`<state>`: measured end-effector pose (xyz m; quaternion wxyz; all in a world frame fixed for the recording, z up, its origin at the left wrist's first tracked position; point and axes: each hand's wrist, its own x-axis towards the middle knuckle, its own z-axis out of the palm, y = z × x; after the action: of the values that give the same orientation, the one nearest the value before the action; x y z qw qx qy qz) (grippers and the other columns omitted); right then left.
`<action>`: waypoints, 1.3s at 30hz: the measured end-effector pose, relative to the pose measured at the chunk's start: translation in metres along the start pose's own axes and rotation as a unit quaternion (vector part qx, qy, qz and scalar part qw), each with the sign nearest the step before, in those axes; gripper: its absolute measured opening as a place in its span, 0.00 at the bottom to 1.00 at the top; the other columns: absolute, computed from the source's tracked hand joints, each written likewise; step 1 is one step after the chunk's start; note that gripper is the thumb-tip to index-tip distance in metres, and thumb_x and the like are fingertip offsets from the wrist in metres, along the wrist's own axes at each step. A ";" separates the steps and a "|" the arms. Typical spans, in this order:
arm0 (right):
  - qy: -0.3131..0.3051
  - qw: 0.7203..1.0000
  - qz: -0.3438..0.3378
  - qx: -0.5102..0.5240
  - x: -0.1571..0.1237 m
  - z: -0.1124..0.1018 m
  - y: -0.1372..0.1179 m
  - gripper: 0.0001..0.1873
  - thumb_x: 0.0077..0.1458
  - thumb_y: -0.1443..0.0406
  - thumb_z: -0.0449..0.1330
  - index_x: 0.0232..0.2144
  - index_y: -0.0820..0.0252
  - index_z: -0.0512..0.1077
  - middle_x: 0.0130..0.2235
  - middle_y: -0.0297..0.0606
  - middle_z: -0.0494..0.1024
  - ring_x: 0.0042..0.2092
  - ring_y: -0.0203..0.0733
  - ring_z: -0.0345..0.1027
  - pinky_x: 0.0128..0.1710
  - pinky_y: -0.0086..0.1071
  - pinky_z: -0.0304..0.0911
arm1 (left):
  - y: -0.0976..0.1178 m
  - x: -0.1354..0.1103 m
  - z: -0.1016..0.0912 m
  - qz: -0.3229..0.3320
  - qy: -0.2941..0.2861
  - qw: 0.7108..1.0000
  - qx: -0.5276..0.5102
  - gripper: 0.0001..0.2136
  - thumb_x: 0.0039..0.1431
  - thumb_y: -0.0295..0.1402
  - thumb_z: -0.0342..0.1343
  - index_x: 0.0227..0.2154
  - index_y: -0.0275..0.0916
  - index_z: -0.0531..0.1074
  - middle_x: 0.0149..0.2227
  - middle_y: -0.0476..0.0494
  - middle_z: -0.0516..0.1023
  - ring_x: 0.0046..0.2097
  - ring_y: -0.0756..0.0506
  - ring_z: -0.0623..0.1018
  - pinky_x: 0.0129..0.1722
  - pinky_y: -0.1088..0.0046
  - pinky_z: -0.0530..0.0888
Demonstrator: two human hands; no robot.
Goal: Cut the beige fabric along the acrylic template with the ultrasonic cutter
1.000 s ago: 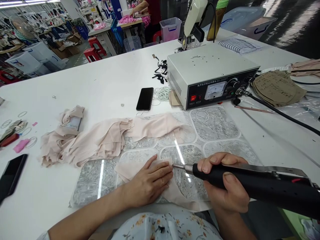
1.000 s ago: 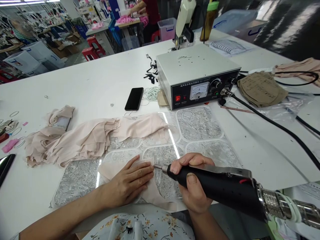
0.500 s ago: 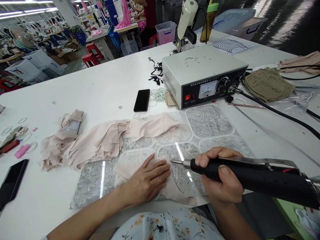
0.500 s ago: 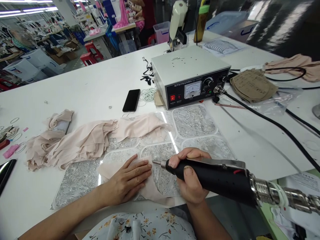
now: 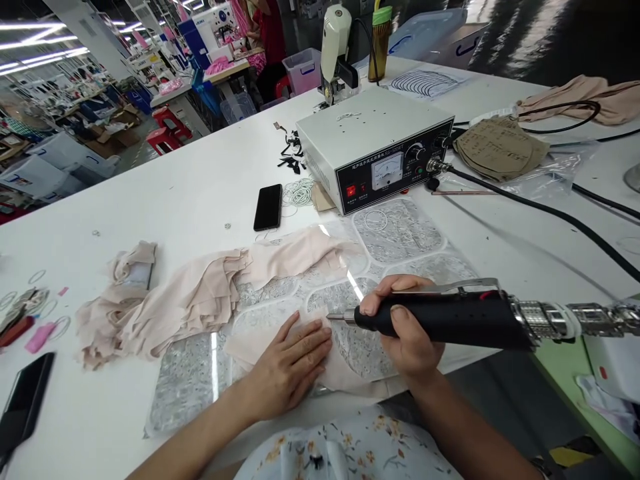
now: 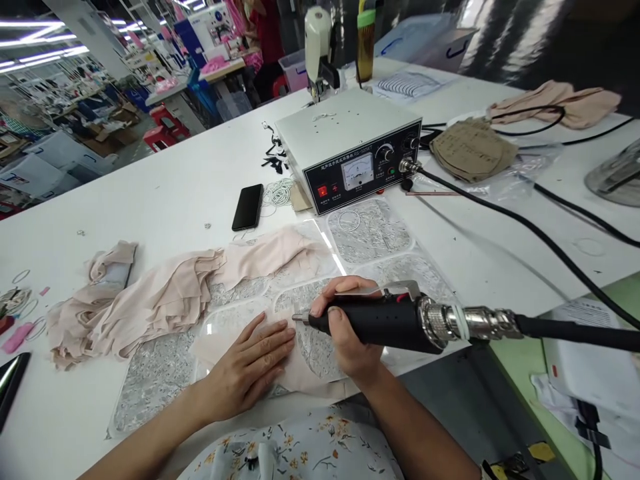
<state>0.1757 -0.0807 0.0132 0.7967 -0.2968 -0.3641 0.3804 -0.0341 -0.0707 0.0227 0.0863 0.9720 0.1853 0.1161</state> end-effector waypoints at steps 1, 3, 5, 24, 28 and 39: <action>0.001 1.000 0.001 0.001 0.000 0.000 0.000 0.07 0.55 0.66 0.57 0.38 0.56 0.66 0.34 0.31 0.69 0.27 0.34 0.69 0.30 0.35 0.68 | 0.001 0.000 0.000 0.000 0.000 1.000 -0.002 0.16 0.67 0.26 0.45 0.56 0.30 0.65 0.56 0.35 0.71 0.64 0.40 0.62 0.65 0.50 0.54; 0.005 1.000 0.004 0.002 0.001 0.000 0.000 0.07 0.54 0.66 0.57 0.38 0.56 0.66 0.34 0.31 0.69 0.27 0.34 0.69 0.30 0.36 0.68 | 0.003 0.000 0.002 0.001 -0.002 1.000 -0.009 0.16 0.67 0.26 0.46 0.56 0.30 0.65 0.56 0.35 0.71 0.64 0.40 0.62 0.65 0.50 0.54; 0.013 1.000 0.006 0.003 0.001 0.001 0.001 0.07 0.54 0.66 0.57 0.37 0.56 0.66 0.34 0.31 0.69 0.27 0.34 0.69 0.30 0.35 0.68 | 0.004 -0.001 0.003 0.002 -0.002 1.000 -0.013 0.17 0.67 0.26 0.46 0.56 0.30 0.64 0.56 0.34 0.71 0.64 0.40 0.62 0.65 0.50 0.54; 0.048 0.999 0.019 -0.016 0.002 0.005 -0.003 0.07 0.50 0.65 0.57 0.35 0.56 0.67 0.33 0.31 0.68 0.25 0.33 0.68 0.27 0.35 0.69 | 0.008 -0.004 0.004 0.003 0.024 0.999 -0.031 0.14 0.66 0.27 0.48 0.53 0.32 0.68 0.53 0.38 0.74 0.61 0.43 0.67 0.67 0.54 0.50; 0.035 0.999 0.025 0.020 0.000 0.000 -0.011 0.08 0.49 0.66 0.57 0.35 0.56 0.69 0.32 0.32 0.68 0.25 0.33 0.67 0.26 0.33 0.68 | 0.007 -0.003 0.002 0.004 0.017 0.999 -0.031 0.13 0.66 0.27 0.48 0.51 0.32 0.68 0.54 0.39 0.74 0.60 0.43 0.67 0.67 0.55 0.48; 0.002 0.997 0.054 0.047 -0.008 -0.005 -0.019 0.06 0.50 0.67 0.58 0.34 0.58 0.70 0.31 0.33 0.68 0.26 0.34 0.67 0.26 0.33 0.68 | 0.008 -0.002 0.001 0.005 0.022 0.999 -0.026 0.13 0.67 0.27 0.46 0.51 0.32 0.68 0.54 0.41 0.74 0.59 0.43 0.68 0.67 0.55 0.48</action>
<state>0.1841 -0.0981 0.0216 0.7887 -0.2791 -0.3275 0.4391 -0.0328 -0.0784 0.0234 0.1074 0.9675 0.1795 0.1423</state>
